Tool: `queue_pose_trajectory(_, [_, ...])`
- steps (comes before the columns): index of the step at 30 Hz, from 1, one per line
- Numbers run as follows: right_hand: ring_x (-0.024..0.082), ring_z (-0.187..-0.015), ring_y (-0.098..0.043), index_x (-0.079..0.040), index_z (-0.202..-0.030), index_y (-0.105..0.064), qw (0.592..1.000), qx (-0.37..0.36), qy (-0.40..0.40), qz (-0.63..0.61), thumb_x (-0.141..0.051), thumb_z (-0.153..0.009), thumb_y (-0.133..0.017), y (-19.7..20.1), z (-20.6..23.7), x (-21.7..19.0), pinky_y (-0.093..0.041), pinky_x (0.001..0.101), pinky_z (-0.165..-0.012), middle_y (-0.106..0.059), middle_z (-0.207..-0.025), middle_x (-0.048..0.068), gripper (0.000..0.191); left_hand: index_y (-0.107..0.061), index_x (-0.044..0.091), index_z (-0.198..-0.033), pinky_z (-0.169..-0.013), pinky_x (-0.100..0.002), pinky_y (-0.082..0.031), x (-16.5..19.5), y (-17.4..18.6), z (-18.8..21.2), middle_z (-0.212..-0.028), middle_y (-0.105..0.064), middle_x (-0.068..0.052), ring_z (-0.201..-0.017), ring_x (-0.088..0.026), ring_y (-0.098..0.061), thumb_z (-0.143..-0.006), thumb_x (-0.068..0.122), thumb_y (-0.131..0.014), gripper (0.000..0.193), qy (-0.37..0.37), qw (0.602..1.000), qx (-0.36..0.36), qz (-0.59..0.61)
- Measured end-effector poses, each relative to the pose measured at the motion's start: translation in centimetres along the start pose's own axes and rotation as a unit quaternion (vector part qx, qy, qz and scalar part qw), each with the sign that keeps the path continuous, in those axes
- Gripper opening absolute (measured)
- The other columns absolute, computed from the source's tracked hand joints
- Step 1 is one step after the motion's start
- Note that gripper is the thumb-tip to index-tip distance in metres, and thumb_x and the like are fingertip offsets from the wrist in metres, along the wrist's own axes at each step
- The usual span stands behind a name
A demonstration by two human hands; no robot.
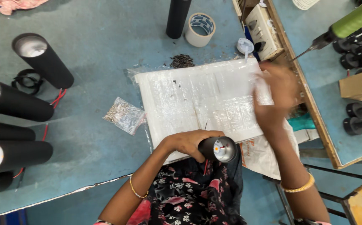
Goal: The person assembles cylindrical black housings by inserting a small white component with wires, taping it in place, and using a green electric screwdriver to secure the interior. The person handles multiple units one at a time, placing finished items on the table.
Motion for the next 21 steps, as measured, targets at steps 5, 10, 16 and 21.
queue_pose_trajectory(5, [0.033,-0.128,-0.061,0.006,-0.13,-0.059,0.97,0.216,-0.105,-0.024,-0.001,-0.103,-0.06,6.7,-1.6,7.1,-0.048,0.0409,-0.115,-0.063,-0.131,0.022,0.028,-0.057,0.01,-0.134,-0.1,-0.034,-0.052,-0.2,-0.3,0.0,-0.119,-0.07,-0.007,-0.112,-0.022,-0.065,-0.056,0.011,-0.074,0.08,0.019,1.0,-0.003,-0.01])
queue_pose_trajectory(10, [0.03,-0.135,-0.055,0.006,-0.137,-0.054,0.921,0.029,-0.13,-0.366,-0.016,-0.113,-0.05,7.7,-3.0,12.6,-0.045,0.0364,-0.119,-0.056,-0.14,0.022,0.033,-0.056,0.007,-0.133,-0.103,-0.033,-0.05,-0.3,-0.2,0.1,-0.119,-0.068,-0.008,-0.114,-0.021,-0.062,-0.059,0.01,-0.074,0.076,-0.011,1.0,-0.003,-0.012])
queue_pose_trajectory(16, [0.025,-0.14,-0.051,0.006,-0.144,-0.048,0.891,-0.073,-0.104,-0.436,-0.031,-0.124,-0.043,8.1,-3.3,14.3,-0.044,0.0292,-0.12,-0.051,-0.146,0.019,0.043,-0.055,0.004,-0.137,-0.108,-0.032,-0.046,-0.8,-0.2,0.2,-0.124,-0.065,-0.008,-0.119,-0.019,-0.059,-0.061,0.01,-0.073,0.079,-0.01,1.0,-0.008,0.019])
queue_pose_trajectory(21, [0.016,-0.114,-0.053,0.007,-0.134,-0.048,0.81,-0.063,-0.115,-0.572,-0.026,-0.113,-0.051,8.6,-4.3,8.6,-0.046,0.0193,-0.092,-0.055,-0.127,0.011,0.039,-0.051,0.004,-0.14,-0.11,-0.033,-0.043,-1.0,-0.1,0.1,-0.129,-0.063,-0.008,-0.123,-0.019,-0.056,-0.059,0.012,-0.075,0.084,-0.02,1.0,-0.005,-0.001])
Point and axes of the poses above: each hand's wrist, its own z-axis away from the middle knuckle, its own y-axis out of the back of the hand, x = y × z, the point moved 2 cm from there along -z, towards the middle knuckle
